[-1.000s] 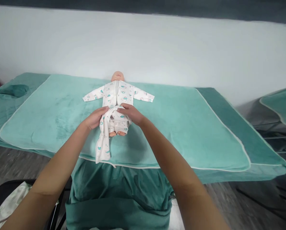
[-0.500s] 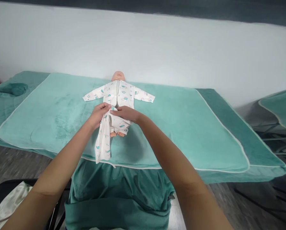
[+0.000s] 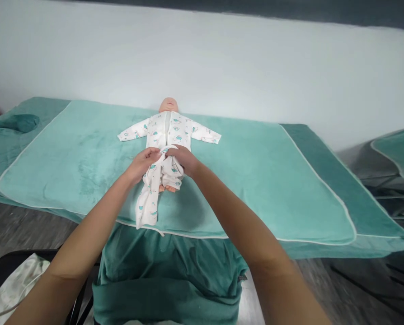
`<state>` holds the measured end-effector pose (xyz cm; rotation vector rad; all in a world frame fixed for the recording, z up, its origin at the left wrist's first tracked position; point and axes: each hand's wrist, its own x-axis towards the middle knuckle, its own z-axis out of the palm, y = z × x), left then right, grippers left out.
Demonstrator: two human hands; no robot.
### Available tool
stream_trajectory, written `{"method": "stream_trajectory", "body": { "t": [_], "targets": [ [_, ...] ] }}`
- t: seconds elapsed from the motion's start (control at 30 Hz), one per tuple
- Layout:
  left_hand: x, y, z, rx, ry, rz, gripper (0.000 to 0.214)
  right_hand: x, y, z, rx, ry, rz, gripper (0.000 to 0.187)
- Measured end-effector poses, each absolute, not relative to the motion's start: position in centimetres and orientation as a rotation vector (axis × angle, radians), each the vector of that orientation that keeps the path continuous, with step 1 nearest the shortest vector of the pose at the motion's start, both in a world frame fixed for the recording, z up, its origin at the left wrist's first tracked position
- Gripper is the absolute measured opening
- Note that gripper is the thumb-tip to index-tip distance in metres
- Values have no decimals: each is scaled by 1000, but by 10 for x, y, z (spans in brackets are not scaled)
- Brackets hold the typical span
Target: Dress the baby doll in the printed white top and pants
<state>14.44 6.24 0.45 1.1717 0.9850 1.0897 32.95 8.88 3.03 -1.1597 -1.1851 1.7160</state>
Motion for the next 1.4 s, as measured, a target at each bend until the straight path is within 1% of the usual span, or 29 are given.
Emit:
{"method": "stream_trajectory", "body": {
  "t": [0.1, 0.17, 0.4, 0.57, 0.67, 0.73, 0.83, 0.9, 1.0, 1.07, 1.13, 1.27, 1.33, 1.4],
  "targets": [
    [136, 59, 4, 1270, 958, 928, 49, 325, 92, 24, -1130, -1099, 1715, 17],
    [134, 57, 3, 1248, 970, 898, 48, 320, 93, 22, -1109, -1097, 1710, 19],
    [150, 55, 0, 1005, 956, 1229, 42, 312, 82, 22, -1058, -1423, 1539, 27],
    [159, 55, -3, 897, 1050, 1349, 40, 314, 70, 21, -1074, -1789, 1415, 36],
    [159, 55, -7, 903, 1046, 1378, 40, 314, 68, 18, -1149, -1843, 1364, 36],
    [155, 55, -9, 903, 1018, 1338, 42, 315, 71, 16, -1208, -1703, 1407, 31],
    [144, 54, -8, 1024, 989, 1144, 44, 318, 77, 11, -1143, -1413, 1565, 26],
    [135, 53, -5, 1114, 977, 988, 45, 319, 80, 9, -1062, -1325, 1644, 27],
    [127, 53, -2, 1175, 907, 872, 49, 320, 81, 9, -1025, -1331, 1639, 32],
    [125, 53, -2, 1160, 875, 910, 53, 321, 80, 12, -1019, -1383, 1625, 37],
    [128, 54, -5, 1101, 905, 1033, 54, 324, 79, 16, -1029, -1533, 1616, 43],
    [138, 55, -15, 1027, 1022, 1204, 44, 330, 82, 21, -1101, -1975, 1590, 46],
    [141, 53, -17, 1061, 1065, 1223, 39, 332, 84, 20, -1105, -1934, 1640, 46],
    [142, 52, -16, 1132, 1094, 1208, 38, 332, 85, 16, -1069, -1693, 1705, 46]
  ]
}}
